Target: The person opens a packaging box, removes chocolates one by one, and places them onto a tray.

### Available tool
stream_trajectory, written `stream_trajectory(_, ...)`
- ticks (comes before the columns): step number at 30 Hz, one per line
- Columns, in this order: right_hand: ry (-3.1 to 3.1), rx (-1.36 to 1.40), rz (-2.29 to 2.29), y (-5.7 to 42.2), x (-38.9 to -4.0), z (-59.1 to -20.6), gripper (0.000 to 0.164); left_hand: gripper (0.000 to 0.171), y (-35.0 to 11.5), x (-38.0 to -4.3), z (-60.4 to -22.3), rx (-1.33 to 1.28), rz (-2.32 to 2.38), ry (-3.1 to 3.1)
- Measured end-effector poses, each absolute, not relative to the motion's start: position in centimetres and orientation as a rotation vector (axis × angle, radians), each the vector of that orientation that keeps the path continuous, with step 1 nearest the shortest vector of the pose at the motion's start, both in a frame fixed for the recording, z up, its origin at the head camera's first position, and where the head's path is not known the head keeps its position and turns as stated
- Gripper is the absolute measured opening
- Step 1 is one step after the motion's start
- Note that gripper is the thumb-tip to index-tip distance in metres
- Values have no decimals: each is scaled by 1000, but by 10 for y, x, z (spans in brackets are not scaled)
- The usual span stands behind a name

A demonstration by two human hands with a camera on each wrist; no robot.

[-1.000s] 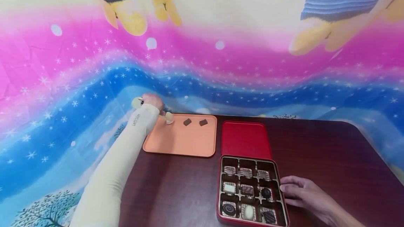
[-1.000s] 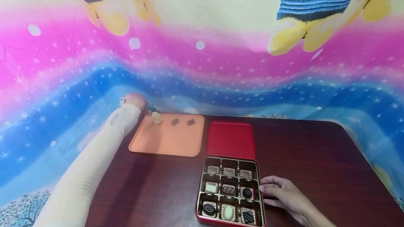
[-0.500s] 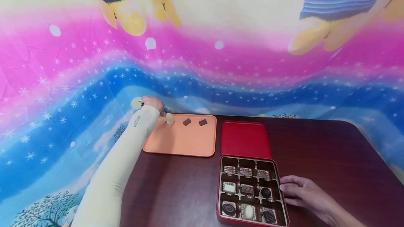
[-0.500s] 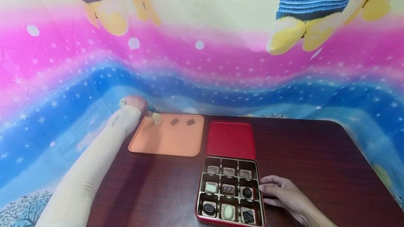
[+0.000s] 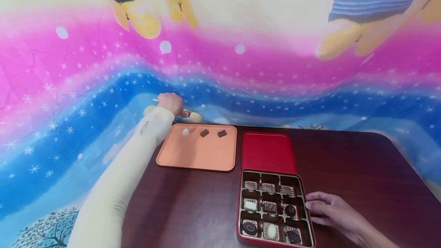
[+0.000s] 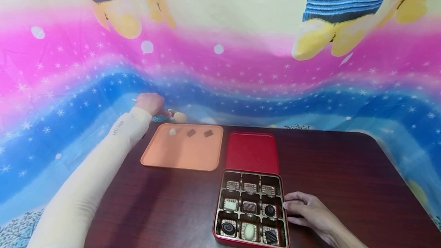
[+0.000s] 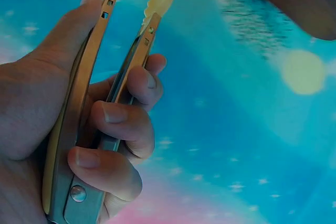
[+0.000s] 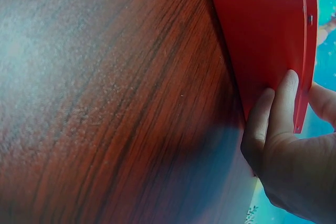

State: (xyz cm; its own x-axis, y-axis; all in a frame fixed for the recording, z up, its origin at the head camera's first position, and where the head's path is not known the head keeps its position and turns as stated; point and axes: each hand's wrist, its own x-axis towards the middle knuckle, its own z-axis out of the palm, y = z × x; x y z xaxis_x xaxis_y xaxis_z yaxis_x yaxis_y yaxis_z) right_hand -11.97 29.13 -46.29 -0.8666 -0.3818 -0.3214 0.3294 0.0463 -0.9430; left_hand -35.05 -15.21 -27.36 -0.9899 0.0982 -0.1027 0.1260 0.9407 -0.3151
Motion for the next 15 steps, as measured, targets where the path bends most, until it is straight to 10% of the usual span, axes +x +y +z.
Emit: stream_trajectory(15, 1832, -53, -1878, 292, -119, -464, 41, 50, -91, -300, -261, 542, -596, 2984)
